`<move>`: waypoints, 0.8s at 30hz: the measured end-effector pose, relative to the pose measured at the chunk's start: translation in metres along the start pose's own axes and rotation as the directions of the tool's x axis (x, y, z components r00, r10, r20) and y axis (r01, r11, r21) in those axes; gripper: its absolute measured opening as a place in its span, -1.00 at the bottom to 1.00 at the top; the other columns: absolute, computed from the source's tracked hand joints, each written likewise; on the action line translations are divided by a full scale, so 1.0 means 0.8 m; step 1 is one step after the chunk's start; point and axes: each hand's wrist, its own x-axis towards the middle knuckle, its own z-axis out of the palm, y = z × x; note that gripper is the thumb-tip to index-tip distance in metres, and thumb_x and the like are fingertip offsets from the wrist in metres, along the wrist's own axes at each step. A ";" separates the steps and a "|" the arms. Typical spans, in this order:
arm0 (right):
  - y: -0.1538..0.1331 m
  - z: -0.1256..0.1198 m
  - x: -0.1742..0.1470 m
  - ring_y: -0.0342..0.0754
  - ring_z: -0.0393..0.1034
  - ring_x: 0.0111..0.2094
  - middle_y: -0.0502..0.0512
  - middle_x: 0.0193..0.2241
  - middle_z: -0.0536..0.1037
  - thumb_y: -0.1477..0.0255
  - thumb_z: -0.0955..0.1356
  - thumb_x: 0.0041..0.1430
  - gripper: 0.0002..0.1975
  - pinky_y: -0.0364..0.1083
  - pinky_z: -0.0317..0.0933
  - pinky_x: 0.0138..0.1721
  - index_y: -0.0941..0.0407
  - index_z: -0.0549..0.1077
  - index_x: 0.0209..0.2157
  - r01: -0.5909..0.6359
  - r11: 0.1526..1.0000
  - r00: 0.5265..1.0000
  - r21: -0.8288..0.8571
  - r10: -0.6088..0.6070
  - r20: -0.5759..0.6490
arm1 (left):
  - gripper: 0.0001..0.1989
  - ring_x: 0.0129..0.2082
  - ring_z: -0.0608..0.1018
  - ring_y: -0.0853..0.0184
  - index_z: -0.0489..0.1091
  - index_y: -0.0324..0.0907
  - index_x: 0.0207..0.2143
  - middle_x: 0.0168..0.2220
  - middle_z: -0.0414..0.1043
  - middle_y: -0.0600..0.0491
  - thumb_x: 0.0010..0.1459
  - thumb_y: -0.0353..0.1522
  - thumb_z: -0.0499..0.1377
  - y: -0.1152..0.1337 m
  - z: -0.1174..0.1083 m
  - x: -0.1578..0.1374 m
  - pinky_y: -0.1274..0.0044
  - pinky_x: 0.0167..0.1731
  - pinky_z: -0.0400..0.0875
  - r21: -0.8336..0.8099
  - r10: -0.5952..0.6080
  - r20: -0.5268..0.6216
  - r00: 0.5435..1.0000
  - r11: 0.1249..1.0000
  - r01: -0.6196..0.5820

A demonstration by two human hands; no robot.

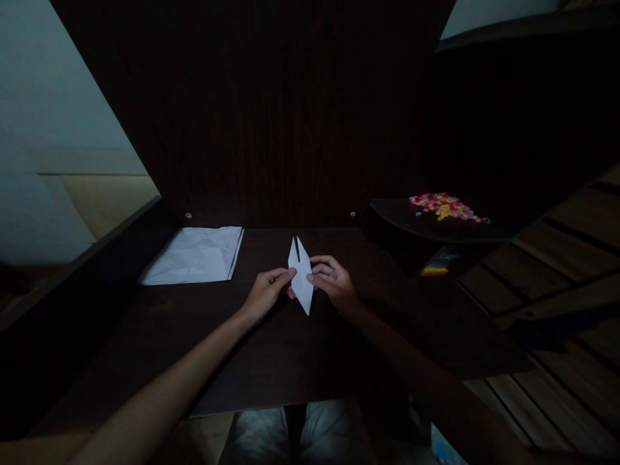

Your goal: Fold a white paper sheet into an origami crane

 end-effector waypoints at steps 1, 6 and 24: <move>0.000 0.000 0.000 -0.14 0.38 -0.47 -0.06 -0.49 0.45 0.37 0.47 -0.15 -0.60 -0.15 0.24 -0.43 0.09 0.35 -0.22 -0.001 1.000 1.000 -0.001 0.001 -0.001 | -0.68 -0.56 0.43 0.40 0.44 -0.26 -0.53 -0.60 0.41 0.08 0.08 -0.17 0.16 -0.001 -0.001 0.001 0.57 -0.42 0.31 0.011 0.001 0.005 1.000 1.000 -0.001; 0.002 0.000 0.000 -0.12 0.41 -0.46 -0.05 -0.51 0.47 0.38 0.47 -0.16 -0.58 -0.12 0.27 -0.39 0.10 0.34 -0.22 -0.013 1.000 1.000 0.003 0.013 -0.001 | -0.68 -0.55 0.42 0.41 0.45 -0.26 -0.52 -0.60 0.40 0.09 0.08 -0.18 0.16 0.000 -0.002 0.000 0.58 -0.41 0.29 0.067 0.012 0.024 1.000 0.998 -0.014; 0.005 0.007 -0.003 -0.13 0.41 -0.60 -0.03 -0.56 0.49 0.23 0.45 -0.12 -0.64 -0.16 0.29 -0.58 0.14 0.36 -0.32 -0.177 0.983 0.977 -0.055 0.182 0.111 | -0.66 -0.55 0.44 0.40 0.42 -0.25 -0.55 -0.61 0.41 0.09 0.12 -0.18 0.11 0.001 -0.005 0.001 0.58 -0.41 0.30 0.132 0.112 -0.087 0.990 0.986 -0.100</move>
